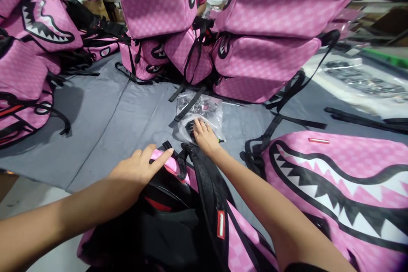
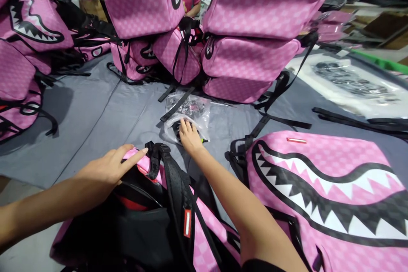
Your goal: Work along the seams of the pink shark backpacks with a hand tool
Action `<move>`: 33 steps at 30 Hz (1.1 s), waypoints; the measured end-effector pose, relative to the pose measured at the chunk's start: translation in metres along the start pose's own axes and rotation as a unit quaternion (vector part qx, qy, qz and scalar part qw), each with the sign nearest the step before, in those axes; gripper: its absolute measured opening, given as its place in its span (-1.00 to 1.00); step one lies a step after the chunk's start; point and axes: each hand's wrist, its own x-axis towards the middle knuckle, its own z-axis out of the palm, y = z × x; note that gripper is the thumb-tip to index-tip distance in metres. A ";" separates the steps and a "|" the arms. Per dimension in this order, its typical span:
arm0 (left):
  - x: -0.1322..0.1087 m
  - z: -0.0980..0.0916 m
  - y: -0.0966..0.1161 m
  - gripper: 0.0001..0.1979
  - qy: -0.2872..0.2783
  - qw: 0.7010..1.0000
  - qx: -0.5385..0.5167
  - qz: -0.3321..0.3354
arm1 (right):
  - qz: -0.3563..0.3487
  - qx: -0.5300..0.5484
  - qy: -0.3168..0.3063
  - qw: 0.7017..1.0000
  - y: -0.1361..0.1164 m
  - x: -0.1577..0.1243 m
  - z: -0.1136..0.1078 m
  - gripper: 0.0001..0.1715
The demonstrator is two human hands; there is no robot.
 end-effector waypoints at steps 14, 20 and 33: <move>0.003 -0.015 -0.001 -0.28 -0.055 0.995 -0.080 -0.010 | 0.007 0.034 -0.077 0.996 0.001 -0.011 -0.023 -0.76; 0.000 -0.009 -0.010 -0.02 -0.007 0.995 -0.091 0.046 | 0.127 0.000 -0.027 0.992 0.016 -0.031 -0.054 -0.68; -0.008 -0.001 -0.009 -0.03 0.081 0.994 -0.057 0.055 | 0.049 0.034 -0.077 0.995 -0.006 -0.042 -0.041 -0.84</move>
